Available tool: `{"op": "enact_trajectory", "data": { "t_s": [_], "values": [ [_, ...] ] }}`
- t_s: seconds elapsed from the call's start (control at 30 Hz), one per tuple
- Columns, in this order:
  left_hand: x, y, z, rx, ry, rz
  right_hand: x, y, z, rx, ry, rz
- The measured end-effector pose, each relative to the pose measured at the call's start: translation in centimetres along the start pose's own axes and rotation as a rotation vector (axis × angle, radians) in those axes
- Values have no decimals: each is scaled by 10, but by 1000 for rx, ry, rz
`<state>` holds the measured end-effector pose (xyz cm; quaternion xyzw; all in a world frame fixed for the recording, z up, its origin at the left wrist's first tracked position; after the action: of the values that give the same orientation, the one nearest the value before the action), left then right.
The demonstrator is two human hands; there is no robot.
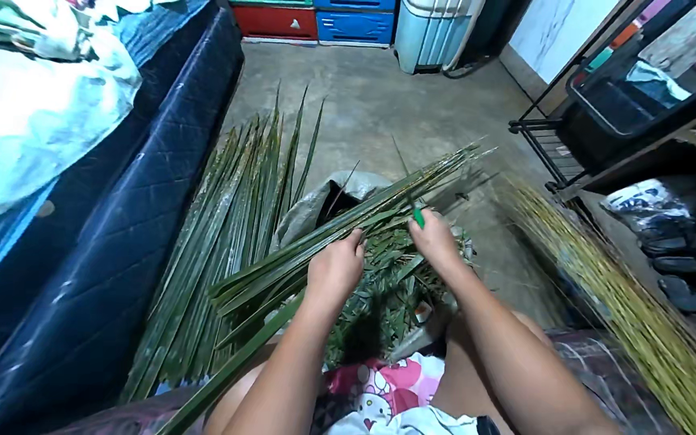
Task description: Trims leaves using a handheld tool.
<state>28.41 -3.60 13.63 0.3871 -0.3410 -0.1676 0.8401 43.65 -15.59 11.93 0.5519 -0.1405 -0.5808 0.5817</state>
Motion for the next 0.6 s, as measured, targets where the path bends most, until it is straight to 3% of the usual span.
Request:
{"op": "enact_trajectory", "data": {
  "t_s": [0.13, 0.2, 0.4, 0.6],
  "values": [
    [4, -4, -3, -9, 6, 9, -31, -43, 46, -354, 153, -118],
    [3, -8, -5, -25, 33, -6, -38, -56, 60, -425, 182, -119],
    [3, -11, -6, -23, 59, -41, -38, -54, 48, -325, 134, 141],
    [12, -16, -7, -16, 16, -66, -22, -40, 17, -225, 29, 236]
  ]
}}
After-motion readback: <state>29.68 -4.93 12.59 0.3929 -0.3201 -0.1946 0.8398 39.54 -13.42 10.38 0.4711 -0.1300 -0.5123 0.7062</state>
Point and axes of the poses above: each hand's wrist, its own z-axis away from the middle knuckle, its own y-axis out of the back of the hand, x = y × z, the point moved 7 cm from there along -z, towards the middle knuckle, and after that the axes turned 2 degrees about z, right-handed, at the moved point
